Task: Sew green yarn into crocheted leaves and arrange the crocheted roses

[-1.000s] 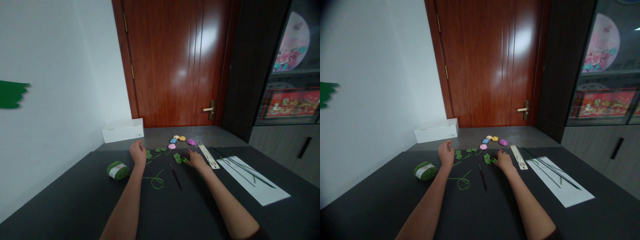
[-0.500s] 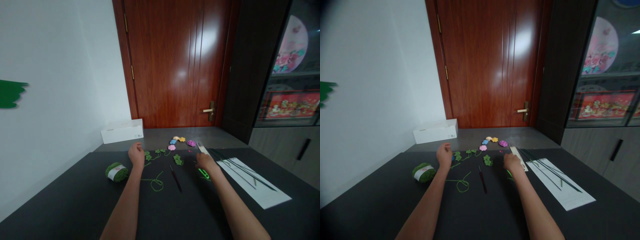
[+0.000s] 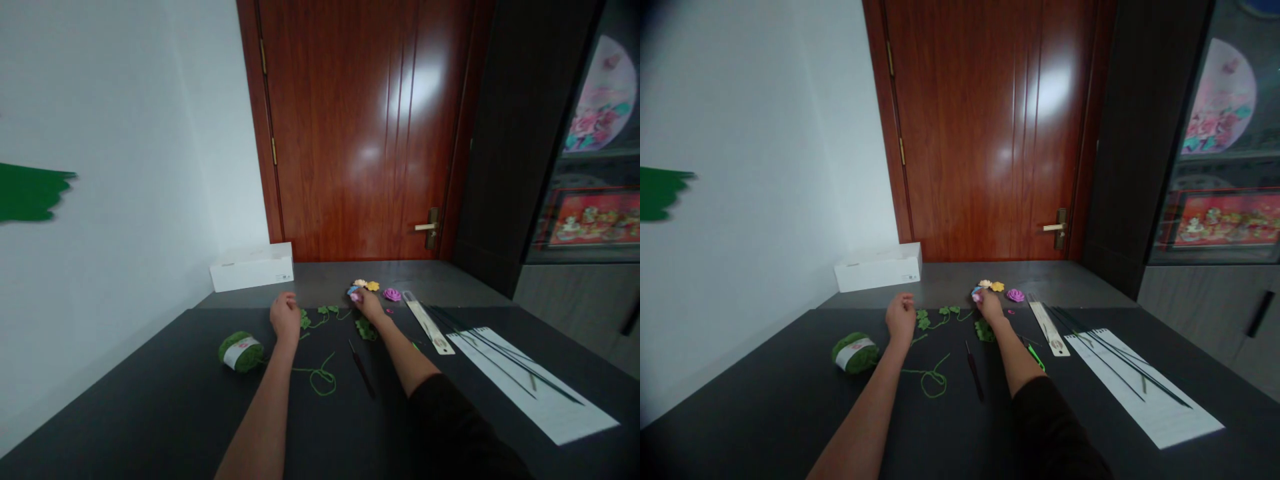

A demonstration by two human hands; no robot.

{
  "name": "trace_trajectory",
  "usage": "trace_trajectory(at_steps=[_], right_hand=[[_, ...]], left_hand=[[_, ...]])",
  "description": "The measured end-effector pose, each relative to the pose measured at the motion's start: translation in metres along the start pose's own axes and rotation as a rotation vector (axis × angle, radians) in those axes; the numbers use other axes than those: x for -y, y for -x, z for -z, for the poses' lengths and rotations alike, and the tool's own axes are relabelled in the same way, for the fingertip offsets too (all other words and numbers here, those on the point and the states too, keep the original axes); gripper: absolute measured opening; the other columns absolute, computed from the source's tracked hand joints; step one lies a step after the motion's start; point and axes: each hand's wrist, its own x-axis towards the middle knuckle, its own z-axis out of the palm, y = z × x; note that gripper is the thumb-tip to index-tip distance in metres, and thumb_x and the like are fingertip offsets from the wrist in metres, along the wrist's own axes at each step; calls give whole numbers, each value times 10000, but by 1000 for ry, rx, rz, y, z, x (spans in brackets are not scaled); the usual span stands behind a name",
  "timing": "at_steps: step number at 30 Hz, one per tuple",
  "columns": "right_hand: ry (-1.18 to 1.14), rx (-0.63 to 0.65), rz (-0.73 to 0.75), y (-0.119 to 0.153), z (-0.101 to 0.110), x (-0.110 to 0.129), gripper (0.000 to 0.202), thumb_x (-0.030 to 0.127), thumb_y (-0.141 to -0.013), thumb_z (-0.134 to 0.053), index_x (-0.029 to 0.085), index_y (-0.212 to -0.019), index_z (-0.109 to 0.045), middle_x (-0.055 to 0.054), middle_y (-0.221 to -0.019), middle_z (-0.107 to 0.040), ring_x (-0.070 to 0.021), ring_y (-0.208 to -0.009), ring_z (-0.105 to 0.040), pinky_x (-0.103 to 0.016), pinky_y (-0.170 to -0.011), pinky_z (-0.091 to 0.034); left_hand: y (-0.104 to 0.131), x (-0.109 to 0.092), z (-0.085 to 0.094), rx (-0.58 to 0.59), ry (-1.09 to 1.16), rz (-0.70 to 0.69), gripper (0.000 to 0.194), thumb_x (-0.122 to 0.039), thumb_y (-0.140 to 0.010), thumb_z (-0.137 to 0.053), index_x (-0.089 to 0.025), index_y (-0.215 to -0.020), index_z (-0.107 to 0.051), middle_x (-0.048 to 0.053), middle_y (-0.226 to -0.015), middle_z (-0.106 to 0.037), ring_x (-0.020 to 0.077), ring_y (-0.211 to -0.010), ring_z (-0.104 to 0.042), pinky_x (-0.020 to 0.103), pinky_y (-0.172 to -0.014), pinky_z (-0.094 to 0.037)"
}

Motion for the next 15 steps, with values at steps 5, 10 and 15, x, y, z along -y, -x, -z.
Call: trace_trajectory(at_steps=[5,10,15], right_hand=[[-437,-121,-106,13,16,-7,322,357,-953,-332,166,-966,-591,-126,-822,-715,-211,-695,-656,-290,-610,-502],[-765,-94,-86,44,26,2,381,518,-922,-355,204,-852,-559,-84,-734,-700,-160,-538,-553,-253,-488,-434],[-692,-9,14,66,20,23,343,522,-818,-606,186,-858,-659,-26,-706,-684,-157,-594,-594,-247,-572,-474]], left_hand=[[3,-14,-8,235,518,336,236,-26,-749,-509,-178,-869,-644,44,-792,-665,196,-793,-650,348,-820,-508],[29,-47,-24,585,799,472,239,-198,-806,-642,-126,-1033,-639,105,-829,-722,191,-653,-684,373,-667,-577],[56,-68,-36,821,1149,505,526,-334,-654,-864,-125,-1087,-650,118,-871,-735,207,-686,-703,362,-643,-583]])
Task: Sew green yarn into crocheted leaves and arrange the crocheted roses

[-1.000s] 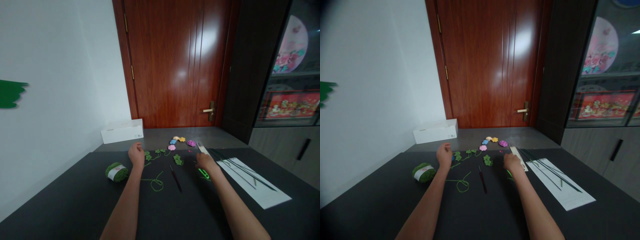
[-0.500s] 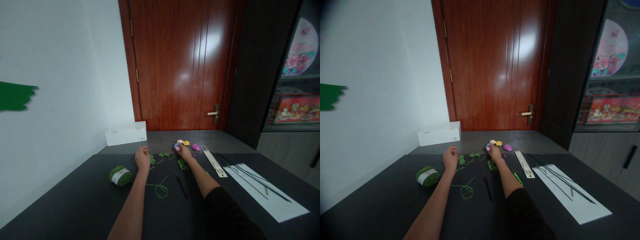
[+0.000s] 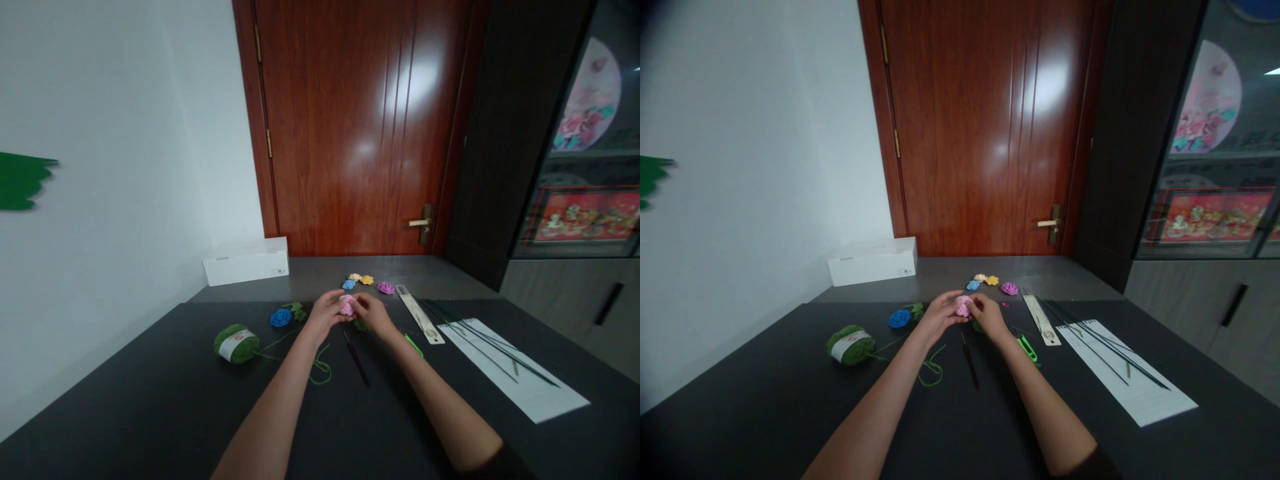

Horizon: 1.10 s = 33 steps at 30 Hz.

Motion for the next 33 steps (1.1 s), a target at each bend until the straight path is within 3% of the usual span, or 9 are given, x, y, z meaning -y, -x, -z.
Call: trace_trajectory(at_steps=[2,5,8,13,16,19,23,27,33], right_hand=[[183,46,-40,2,-2,2,367,503,-893,-523,183,-949,-692,-38,-790,-719,-167,-642,-645,-257,-610,-501],[424,-72,-187,1,7,0,345,399,-955,-452,163,-1034,-689,-99,-947,-745,-199,-788,-704,-279,-683,-518],[554,-151,-265,-1,20,-6,255,351,-906,-571,146,-965,-711,-155,-990,-743,-255,-939,-705,-316,-770,-504],[642,-86,-305,2,20,-13,117,318,-752,-764,210,-727,-725,-61,-804,-754,-234,-860,-718,-286,-739,-479],[607,-100,-269,3,17,-12,61,261,-772,-719,214,-734,-718,-37,-798,-754,-204,-817,-715,-257,-705,-467],[539,-174,-202,3,15,-5,145,299,-858,-603,195,-837,-703,-46,-852,-754,-188,-806,-704,-247,-695,-467],[430,-253,-62,6,3,12,210,366,-862,-566,184,-834,-667,-55,-815,-728,-189,-747,-662,-256,-681,-468],[181,-303,136,10,-12,29,245,419,-834,-582,187,-784,-640,-45,-736,-683,-184,-663,-606,-275,-641,-463],[-105,-224,120,9,-21,28,346,541,-771,-625,196,-749,-617,-41,-724,-682,-179,-674,-615,-289,-652,-504]], left_hand=[[-1,5,0,-54,-26,-28,454,-318,-592,-890,-100,-938,-693,95,-784,-726,180,-609,-670,316,-572,-553],[-5,10,6,-89,-31,-36,375,-289,-550,-888,-84,-814,-719,89,-729,-720,181,-621,-659,320,-586,-553],[-6,14,12,-85,-17,-23,322,-224,-511,-877,-79,-759,-730,89,-714,-722,192,-658,-665,364,-666,-573],[-5,20,10,-66,22,16,281,-102,-480,-835,-82,-743,-737,75,-692,-710,186,-647,-655,380,-705,-566],[-5,17,9,-34,66,33,234,-77,-514,-820,-86,-726,-723,65,-692,-689,173,-671,-645,396,-773,-563],[-3,10,9,38,145,38,212,-79,-592,-808,-90,-784,-718,68,-761,-682,163,-740,-647,383,-864,-538],[-1,4,11,132,303,12,304,-29,-623,-791,-103,-910,-720,67,-884,-681,154,-849,-645,340,-933,-491],[-1,1,12,142,303,-22,315,-26,-627,-792,-112,-921,-717,56,-895,-676,144,-851,-629,306,-907,-477],[-3,-1,14,153,246,-66,321,-81,-617,-824,-119,-915,-710,78,-960,-702,150,-855,-636,275,-828,-487]])
